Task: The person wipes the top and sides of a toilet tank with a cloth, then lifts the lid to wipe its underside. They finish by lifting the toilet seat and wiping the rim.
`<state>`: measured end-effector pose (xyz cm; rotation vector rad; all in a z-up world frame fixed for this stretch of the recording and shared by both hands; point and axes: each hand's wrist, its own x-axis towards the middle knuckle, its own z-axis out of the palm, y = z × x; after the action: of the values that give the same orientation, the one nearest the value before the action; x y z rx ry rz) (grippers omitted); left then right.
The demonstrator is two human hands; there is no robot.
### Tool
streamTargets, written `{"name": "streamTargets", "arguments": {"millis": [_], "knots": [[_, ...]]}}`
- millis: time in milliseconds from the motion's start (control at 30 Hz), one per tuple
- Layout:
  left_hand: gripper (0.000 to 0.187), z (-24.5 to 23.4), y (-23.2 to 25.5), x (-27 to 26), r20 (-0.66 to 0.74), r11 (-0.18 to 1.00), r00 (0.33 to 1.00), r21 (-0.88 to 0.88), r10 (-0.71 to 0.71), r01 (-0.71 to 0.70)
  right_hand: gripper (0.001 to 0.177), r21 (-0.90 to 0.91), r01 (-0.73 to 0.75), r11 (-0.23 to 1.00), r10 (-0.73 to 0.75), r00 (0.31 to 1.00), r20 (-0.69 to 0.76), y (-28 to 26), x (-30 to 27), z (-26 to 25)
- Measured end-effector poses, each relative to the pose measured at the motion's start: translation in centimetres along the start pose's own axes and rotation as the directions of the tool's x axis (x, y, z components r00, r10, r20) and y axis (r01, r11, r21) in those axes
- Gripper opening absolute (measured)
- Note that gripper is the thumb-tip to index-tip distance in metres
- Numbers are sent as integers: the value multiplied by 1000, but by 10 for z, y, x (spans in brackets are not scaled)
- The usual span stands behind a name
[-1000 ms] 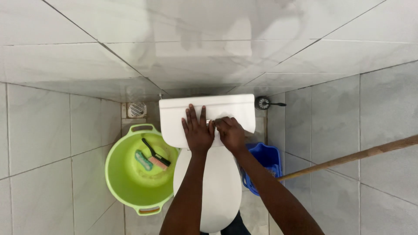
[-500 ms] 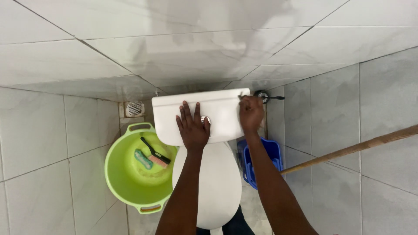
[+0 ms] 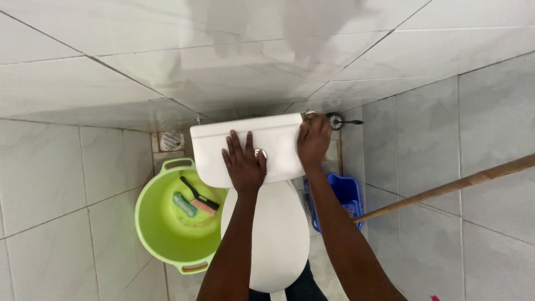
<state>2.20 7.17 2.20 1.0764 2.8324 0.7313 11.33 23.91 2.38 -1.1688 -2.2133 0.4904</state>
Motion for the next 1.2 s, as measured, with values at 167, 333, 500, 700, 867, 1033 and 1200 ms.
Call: {"name": "streamTargets", "arguments": {"millis": [167,333,500,700,867,1033,1200], "knots": [[60,-4,5,4,-5,1000,1000,-7,-11,11,40,-197,351,916,-327,934,144,-8,-4,-19],[59,-3,4,3,-12,1000,1000,0,-2,2,54,218,-151,964,94,963,251,11,32,-10],[60,0,3,0,12,1000,1000,3,-15,15,46,424,-440,792,341,894,291,36,22,8],[60,2,2,2,-4,1000,1000,2,-13,13,42,303,-637,708,574,770,279,44,-15,-1],[61,3,1,3,19,1000,1000,16,-14,14,39,311,-492,813,476,870,131,57,-72,-5],[62,2,0,1,17,1000,1000,16,-11,10,46,336,-463,820,393,882,259,115,-140,1],[59,3,0,6,-22,1000,1000,9,12,-11,42,254,-908,333,768,418,486,101,-149,-46]]}}
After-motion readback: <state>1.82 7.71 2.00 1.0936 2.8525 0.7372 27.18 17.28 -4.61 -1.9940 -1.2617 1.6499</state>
